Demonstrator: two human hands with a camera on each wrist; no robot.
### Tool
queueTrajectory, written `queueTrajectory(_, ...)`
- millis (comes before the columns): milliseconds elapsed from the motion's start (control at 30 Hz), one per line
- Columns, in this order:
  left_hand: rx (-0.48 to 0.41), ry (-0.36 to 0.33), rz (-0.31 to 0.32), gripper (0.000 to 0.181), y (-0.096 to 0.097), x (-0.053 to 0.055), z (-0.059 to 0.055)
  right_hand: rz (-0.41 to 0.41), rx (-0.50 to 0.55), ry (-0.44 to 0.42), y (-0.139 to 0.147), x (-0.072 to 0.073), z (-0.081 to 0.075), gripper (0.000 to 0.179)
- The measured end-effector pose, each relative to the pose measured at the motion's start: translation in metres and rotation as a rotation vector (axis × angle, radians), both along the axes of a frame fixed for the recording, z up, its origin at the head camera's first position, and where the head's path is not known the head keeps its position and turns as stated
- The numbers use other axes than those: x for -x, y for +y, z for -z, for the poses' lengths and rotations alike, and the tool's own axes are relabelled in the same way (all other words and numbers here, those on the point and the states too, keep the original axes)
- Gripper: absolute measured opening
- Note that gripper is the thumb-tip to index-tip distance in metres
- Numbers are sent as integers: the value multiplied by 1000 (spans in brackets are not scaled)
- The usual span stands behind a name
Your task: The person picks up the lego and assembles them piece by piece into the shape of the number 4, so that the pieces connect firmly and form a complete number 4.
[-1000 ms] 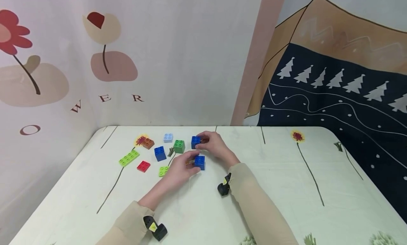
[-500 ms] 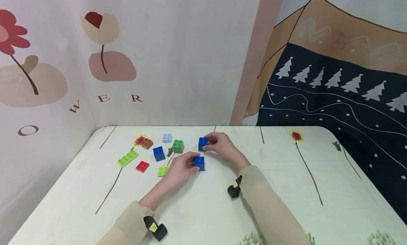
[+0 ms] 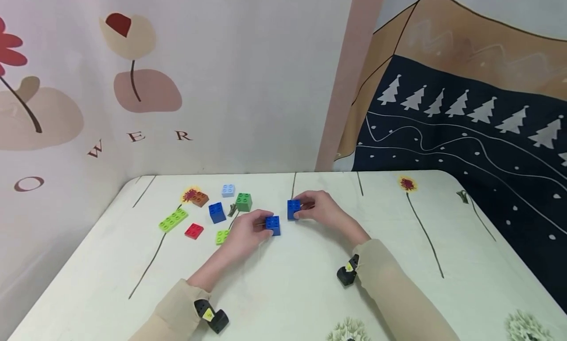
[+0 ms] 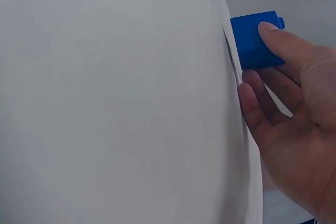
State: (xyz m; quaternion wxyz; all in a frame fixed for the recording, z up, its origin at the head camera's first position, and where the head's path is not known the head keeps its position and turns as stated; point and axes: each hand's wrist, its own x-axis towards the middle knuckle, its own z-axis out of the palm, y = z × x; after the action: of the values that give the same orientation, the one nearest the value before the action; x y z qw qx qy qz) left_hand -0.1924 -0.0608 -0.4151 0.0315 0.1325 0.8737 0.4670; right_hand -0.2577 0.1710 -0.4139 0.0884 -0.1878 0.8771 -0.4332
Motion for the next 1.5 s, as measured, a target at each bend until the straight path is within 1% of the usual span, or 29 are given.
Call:
queueTrajectory(133,17,9,-12,37,-3,0,0,-23,-12,6,5,-8,0,40)
queueTrajectory(200,30,3,-23,38,-4,1,-2,-30,-14,3,6,-13,-1,40)
queueTrajectory(433,50,2,-57,40,-11,8,-12,-42,-11,-6,12,-26,-4,40)
queueTrajectory(600,29,5,-67,41,-15,8,-18,-56,-33,-9,19,-35,-5,38)
queueTrajectory(733,9,7,-82,41,-17,7,-20,-78,-24,-7,22,-40,-3,38)
queueTrajectory(900,-7,14,-83,40,-18,7,-21,-78,0,-21,20,-44,1,37)
queueTrajectory(1067,-46,18,-53,38,-15,7,-23,-53,-8,-19,15,-45,3,36)
queueTrajectory(1267,-96,-14,1,38,-6,6,-27,-2,-12,-45,13,-45,4,37)
queueTrajectory(1367,-116,-32,49,38,0,5,-27,14,-4,-57,13,-45,5,38)
queueTrajectory(1500,-151,-47,116,38,6,5,-26,-2,33,-32,13,-44,8,37)
